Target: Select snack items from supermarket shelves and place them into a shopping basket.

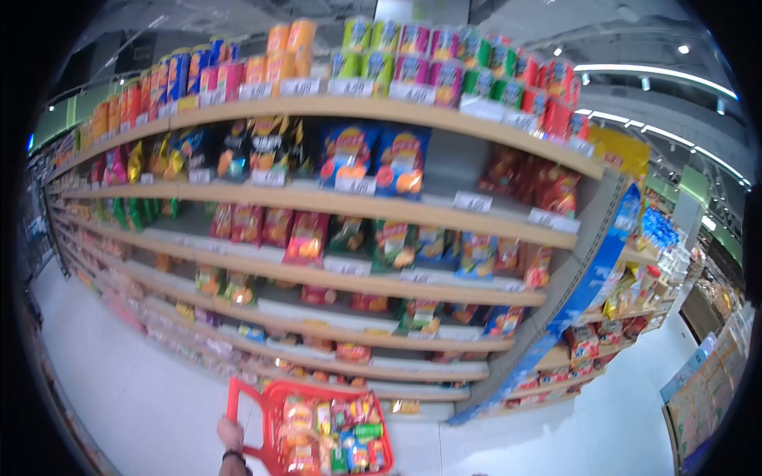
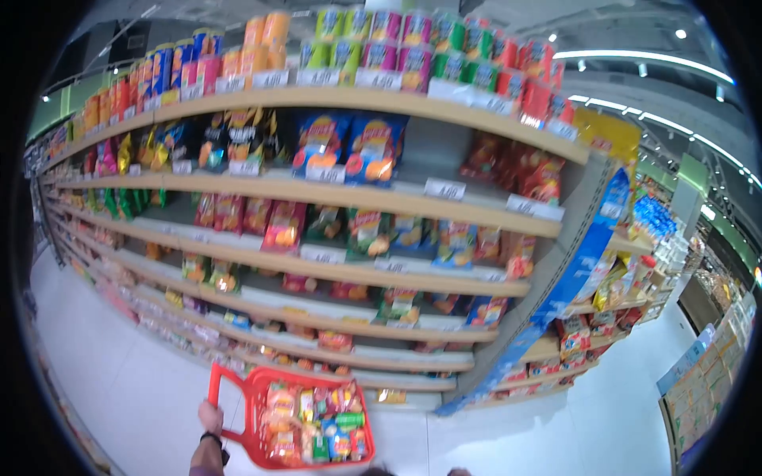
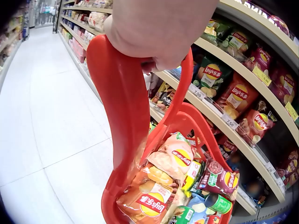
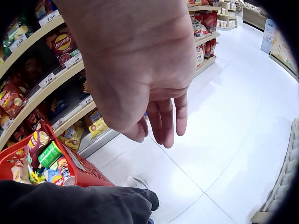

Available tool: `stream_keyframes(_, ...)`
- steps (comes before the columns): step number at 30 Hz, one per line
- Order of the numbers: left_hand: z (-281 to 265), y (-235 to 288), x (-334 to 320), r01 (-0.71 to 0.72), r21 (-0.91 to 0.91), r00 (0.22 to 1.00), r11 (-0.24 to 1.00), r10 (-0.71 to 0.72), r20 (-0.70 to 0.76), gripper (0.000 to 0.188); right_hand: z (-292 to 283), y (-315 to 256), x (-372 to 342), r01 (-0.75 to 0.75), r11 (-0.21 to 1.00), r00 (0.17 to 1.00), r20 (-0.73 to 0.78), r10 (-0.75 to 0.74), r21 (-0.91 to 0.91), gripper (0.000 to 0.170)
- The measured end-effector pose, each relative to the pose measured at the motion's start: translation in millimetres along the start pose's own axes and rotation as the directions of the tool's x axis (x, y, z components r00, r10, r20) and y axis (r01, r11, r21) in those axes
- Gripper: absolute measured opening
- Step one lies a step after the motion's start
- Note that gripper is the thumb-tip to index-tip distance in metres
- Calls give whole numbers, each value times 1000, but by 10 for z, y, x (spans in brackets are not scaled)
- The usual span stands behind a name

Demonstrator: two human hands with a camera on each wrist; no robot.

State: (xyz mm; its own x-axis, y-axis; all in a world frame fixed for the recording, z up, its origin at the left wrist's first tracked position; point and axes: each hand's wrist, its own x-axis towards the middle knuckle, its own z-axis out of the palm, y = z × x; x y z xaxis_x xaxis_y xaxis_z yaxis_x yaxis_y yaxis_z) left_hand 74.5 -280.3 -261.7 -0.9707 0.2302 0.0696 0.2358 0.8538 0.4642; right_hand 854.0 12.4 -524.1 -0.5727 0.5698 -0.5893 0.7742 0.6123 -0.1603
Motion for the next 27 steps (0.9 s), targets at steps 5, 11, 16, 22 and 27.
stream_keyframes(5,-278,17,-77,-43,11,992,999,42,119,23,-987,-741,-620,-139,921,982,-71,176,365,21)
stream_keyframes(11,-237,330,-78,-73,64,986,995,63,152,29,-1521,-1077,-427,-132,905,987,-28,157,404,22)
stream_keyframes(16,-224,567,43,-54,108,986,993,36,160,32,-1733,-1309,-391,-90,917,996,17,91,389,24)
stream_keyframes(22,-138,626,72,-25,192,991,981,-1,135,34,-1560,-1499,-125,-60,927,998,15,58,369,19)
stream_keyframes(27,-138,668,97,-40,224,991,974,10,130,33,-1394,-1844,417,14,959,998,-57,2,282,52)
